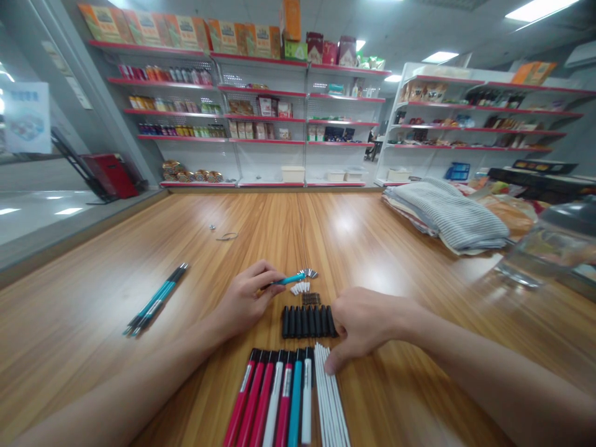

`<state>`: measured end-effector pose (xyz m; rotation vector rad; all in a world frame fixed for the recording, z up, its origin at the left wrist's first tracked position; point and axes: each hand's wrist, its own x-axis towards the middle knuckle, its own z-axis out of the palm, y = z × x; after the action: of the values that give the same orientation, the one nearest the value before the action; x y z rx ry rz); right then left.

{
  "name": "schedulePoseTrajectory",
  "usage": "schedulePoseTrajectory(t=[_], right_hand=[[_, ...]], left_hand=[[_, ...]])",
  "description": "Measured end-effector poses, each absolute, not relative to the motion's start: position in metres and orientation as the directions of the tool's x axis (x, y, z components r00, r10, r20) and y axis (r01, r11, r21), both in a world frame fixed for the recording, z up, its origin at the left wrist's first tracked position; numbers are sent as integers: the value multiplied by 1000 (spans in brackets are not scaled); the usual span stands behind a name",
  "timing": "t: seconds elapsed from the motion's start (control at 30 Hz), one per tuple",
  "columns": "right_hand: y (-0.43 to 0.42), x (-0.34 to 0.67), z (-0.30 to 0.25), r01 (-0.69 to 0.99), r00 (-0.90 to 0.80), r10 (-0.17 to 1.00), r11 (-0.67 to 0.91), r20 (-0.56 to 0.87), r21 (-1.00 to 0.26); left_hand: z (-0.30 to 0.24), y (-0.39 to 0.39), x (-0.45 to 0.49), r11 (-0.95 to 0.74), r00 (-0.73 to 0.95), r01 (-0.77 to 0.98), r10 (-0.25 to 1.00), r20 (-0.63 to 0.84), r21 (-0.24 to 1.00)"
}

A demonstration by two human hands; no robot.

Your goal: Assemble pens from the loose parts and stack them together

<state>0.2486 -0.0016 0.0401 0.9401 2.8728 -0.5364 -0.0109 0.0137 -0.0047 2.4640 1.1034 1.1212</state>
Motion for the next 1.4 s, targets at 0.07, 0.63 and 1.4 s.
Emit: schedulePoseTrajectory(t=[0.07,0.63,1.4], right_hand=[[-3,248,41,627,-778,596,726,-198,-282],[4,269,57,769,-627,661,611,-412,-191],[13,230,10,600,-597,493,798,633,-55]], left_hand=[[-6,15,-11,-693,425,545,713,557,472],[-2,13,-10,-708,422,538,696,580,458],[-11,17,-14,-717,480,545,692,539,434]])
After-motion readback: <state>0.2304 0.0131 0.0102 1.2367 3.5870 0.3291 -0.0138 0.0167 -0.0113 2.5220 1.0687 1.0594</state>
